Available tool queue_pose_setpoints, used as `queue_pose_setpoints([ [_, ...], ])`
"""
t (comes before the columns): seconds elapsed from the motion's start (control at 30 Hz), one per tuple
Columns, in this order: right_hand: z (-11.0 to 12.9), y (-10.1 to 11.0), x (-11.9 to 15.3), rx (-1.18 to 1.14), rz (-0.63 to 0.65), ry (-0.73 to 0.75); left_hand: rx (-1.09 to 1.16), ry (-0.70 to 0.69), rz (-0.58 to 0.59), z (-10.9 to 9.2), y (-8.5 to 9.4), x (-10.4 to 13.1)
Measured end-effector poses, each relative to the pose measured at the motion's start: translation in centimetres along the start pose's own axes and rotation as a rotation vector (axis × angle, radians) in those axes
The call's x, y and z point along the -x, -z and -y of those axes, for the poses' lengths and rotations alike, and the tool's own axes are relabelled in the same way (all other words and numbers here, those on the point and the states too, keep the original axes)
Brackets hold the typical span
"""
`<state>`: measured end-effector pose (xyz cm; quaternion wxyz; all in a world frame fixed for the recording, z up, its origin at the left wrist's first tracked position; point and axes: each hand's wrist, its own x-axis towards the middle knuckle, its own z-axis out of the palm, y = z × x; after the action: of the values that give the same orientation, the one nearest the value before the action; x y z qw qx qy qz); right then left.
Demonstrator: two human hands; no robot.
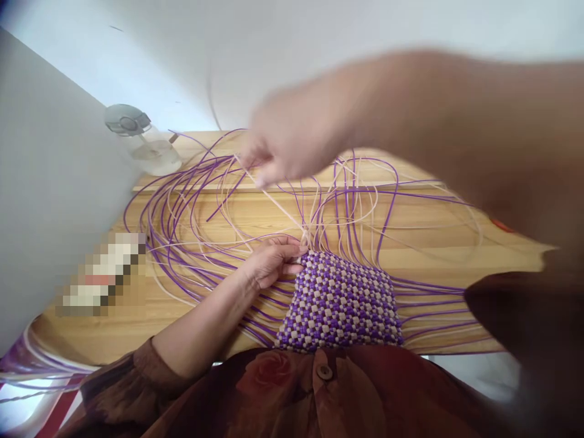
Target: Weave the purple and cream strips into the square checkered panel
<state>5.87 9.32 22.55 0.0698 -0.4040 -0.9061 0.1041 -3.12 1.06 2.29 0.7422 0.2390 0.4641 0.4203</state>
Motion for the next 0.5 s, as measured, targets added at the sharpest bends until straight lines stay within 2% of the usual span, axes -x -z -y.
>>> queue_pose_setpoints([
  [0.1,-2.2,-3.6,-0.3,0.304,0.523,0.113,0.01,-0.003,0.012,0.0,0.0,0.1],
  [0.13,-3.1,-4.8,-0.3,0.327,0.614,0.137,0.015,-0.006,0.016,0.0,0.0,0.1],
  [0.17,-4.0,-5.8,-0.1,0.285,0.652,0.175,0.02,-0.012,0.019,0.1,0.0,0.1],
  [0.23,-5.0,-7.1,0.2,0.153,0.642,0.249,0.027,-0.028,0.024,0.2,0.2,0.0],
  [0.33,-4.9,-8.3,0.7,-0.006,0.545,0.331,0.032,-0.045,0.043,0.3,0.2,-0.1],
  [0.5,-4.3,-11.1,0.9,-0.061,0.459,0.478,0.067,-0.055,-0.009,0.4,0.1,0.0],
])
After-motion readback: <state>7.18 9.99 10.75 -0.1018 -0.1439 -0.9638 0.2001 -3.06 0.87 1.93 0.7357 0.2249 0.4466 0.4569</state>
